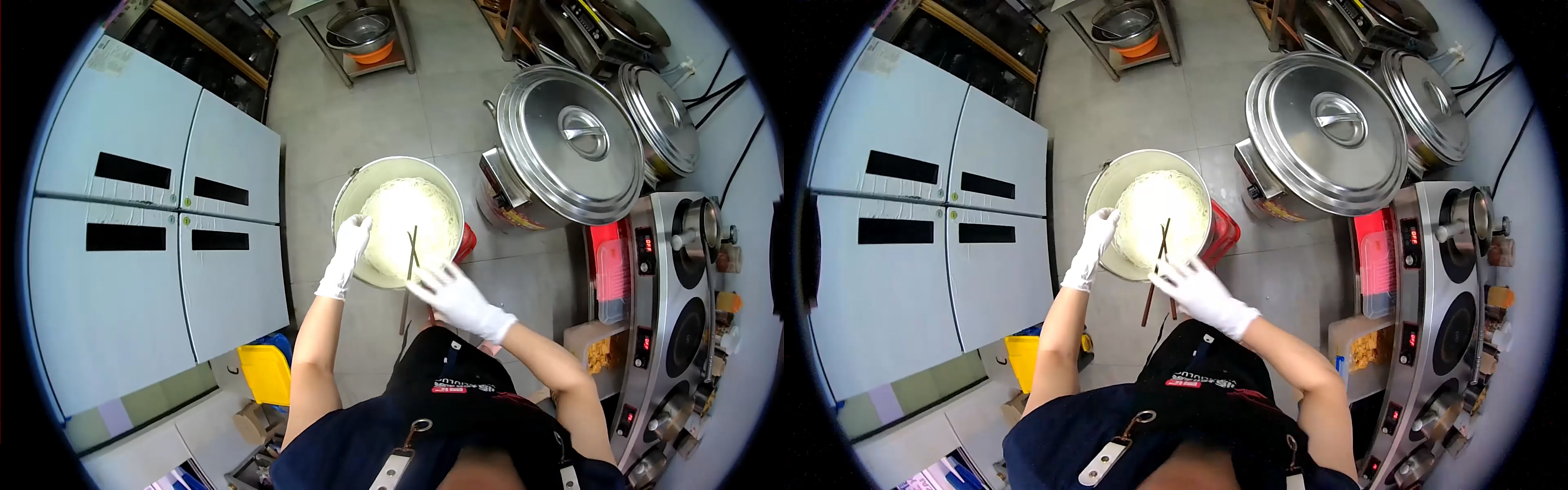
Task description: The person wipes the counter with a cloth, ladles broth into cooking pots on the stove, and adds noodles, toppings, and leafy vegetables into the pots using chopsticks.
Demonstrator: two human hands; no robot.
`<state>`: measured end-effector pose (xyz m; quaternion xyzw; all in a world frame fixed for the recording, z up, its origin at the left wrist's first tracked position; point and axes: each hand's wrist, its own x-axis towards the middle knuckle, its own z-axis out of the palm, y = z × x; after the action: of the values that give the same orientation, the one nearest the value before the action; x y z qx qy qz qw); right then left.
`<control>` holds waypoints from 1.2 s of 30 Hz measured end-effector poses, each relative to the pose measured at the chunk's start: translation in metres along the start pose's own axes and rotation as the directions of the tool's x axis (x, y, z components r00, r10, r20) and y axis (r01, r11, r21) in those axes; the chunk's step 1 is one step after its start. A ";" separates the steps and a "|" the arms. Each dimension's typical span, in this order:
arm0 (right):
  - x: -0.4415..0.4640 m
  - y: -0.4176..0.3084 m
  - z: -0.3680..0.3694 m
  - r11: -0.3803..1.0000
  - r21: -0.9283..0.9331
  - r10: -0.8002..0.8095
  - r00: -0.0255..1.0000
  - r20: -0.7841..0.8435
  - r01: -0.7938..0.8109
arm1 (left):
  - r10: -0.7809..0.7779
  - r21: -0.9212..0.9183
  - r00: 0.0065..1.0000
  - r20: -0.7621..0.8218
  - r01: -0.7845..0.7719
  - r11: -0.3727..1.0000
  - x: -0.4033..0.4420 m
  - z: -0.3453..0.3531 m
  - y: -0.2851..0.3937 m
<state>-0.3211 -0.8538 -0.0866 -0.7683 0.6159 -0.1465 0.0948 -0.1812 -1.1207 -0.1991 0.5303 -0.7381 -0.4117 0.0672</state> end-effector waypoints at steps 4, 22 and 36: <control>0.039 -0.001 0.039 0.988 0.145 0.049 0.997 0.068 -0.058 | 0.097 0.313 0.995 0.023 -0.099 0.945 0.026 0.013 0.009; 0.038 0.002 0.046 0.977 0.212 0.038 0.997 -0.062 -0.024 | 0.615 0.598 0.612 -0.497 -0.272 0.754 0.003 -0.037 0.059; 0.059 -0.014 0.104 0.984 0.176 0.026 0.995 -0.101 -0.008 | 0.006 -0.095 0.990 -0.142 -0.020 0.995 0.016 -0.023 -0.069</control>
<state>-0.2609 -0.9119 -0.1736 -0.7432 0.6111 -0.2388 0.1312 -0.1253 -1.1534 -0.2362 0.5494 -0.7142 -0.4076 0.1477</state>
